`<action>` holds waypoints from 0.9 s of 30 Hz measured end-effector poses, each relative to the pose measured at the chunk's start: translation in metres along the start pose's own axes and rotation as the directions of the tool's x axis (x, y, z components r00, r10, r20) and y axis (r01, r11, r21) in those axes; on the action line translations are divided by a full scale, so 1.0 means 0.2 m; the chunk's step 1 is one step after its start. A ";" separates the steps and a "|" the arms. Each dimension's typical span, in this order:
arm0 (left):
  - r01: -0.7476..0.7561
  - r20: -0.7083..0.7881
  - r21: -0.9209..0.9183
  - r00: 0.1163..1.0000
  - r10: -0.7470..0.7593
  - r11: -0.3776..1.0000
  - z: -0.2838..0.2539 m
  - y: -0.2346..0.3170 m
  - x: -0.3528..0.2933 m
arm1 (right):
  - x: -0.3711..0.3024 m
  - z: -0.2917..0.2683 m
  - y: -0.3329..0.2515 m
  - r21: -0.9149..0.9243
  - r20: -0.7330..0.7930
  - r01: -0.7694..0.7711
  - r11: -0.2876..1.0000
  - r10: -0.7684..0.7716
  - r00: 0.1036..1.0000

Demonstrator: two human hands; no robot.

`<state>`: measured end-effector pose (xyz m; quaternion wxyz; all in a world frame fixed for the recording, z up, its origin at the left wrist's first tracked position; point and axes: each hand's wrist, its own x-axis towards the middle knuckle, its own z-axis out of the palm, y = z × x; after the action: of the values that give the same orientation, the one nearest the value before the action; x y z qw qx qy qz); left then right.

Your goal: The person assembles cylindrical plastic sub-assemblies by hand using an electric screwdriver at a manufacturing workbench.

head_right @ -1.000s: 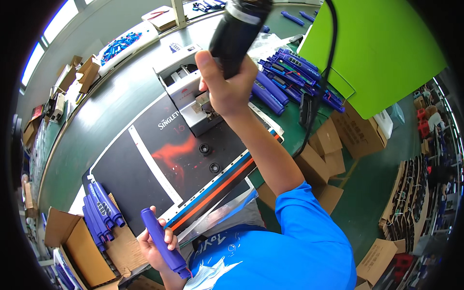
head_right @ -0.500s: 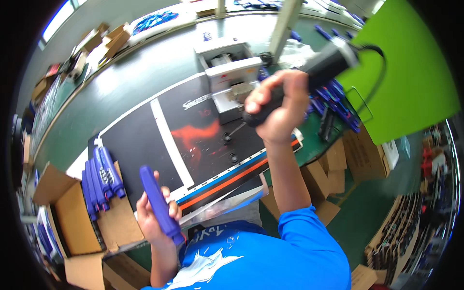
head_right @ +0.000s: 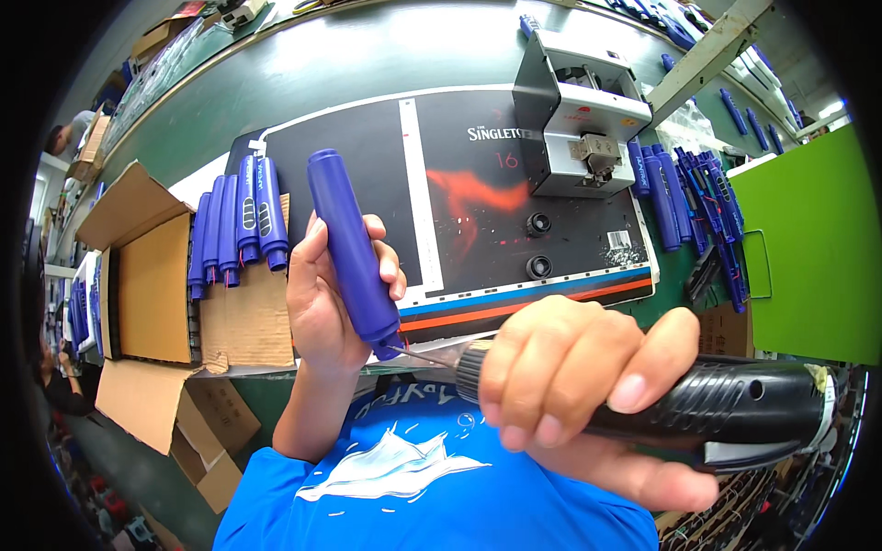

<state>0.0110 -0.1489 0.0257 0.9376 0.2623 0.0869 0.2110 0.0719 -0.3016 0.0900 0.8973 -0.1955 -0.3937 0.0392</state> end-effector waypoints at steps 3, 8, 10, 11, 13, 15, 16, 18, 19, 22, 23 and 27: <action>-0.043 -0.057 0.095 0.997 0.049 0.995 0.00 0.01 -0.01 | -0.02 0.00 0.04 -0.043 0.056 0.008 0.999 -0.006 0.998; -0.075 -0.080 0.150 0.993 0.088 0.986 0.01 0.03 -0.03 | -0.03 0.01 0.07 -0.059 0.068 0.007 0.998 -0.003 0.998; -0.072 -0.099 0.166 0.991 0.089 0.984 0.03 0.03 -0.03 | -0.03 0.02 0.08 -0.060 0.061 -0.005 0.998 0.008 0.998; -0.072 -0.100 0.166 0.991 0.090 0.983 0.03 0.03 -0.03 | -0.04 0.02 0.08 -0.067 0.044 -0.007 0.998 0.010 0.999; -0.078 -0.099 0.184 0.990 0.098 0.980 0.03 0.02 -0.03 | -0.06 0.02 0.10 -0.073 0.027 -0.011 0.997 0.013 1.000; -0.093 -0.100 0.205 0.988 0.115 0.974 0.03 0.01 -0.04 | -0.07 0.01 0.12 -0.106 0.042 -0.005 0.994 0.010 0.999; -0.107 -0.100 0.227 0.986 0.133 0.968 0.04 0.01 -0.04 | -0.07 0.01 0.13 -0.108 0.041 -0.006 0.994 0.011 0.999; -0.108 -0.114 0.240 0.984 0.138 0.965 0.05 -0.01 -0.03 | -0.08 0.00 0.16 -0.122 0.114 0.048 0.991 -0.034 0.993; -0.110 -0.128 0.253 0.981 0.146 0.961 0.05 -0.02 -0.03 | -0.10 0.00 0.17 -0.132 0.113 0.054 0.990 -0.039 0.993; -0.111 -0.149 0.251 0.977 0.152 0.962 0.02 -0.02 -0.02 | -0.11 -0.01 0.19 -0.132 0.211 0.077 0.988 -0.048 0.976; -0.106 -0.147 0.250 0.978 0.146 0.962 0.02 -0.03 -0.02 | -0.11 -0.01 0.18 -0.153 0.236 0.087 0.984 -0.049 0.971; -0.110 -0.163 0.250 0.975 0.153 0.962 0.02 -0.03 -0.01 | -0.10 -0.01 0.19 -0.168 0.280 0.073 0.983 -0.023 0.960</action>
<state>0.0124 -0.1565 0.0256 0.8711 0.3585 0.1789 0.2839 0.0625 -0.2712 0.0601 0.8132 -0.2571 -0.5220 0.0091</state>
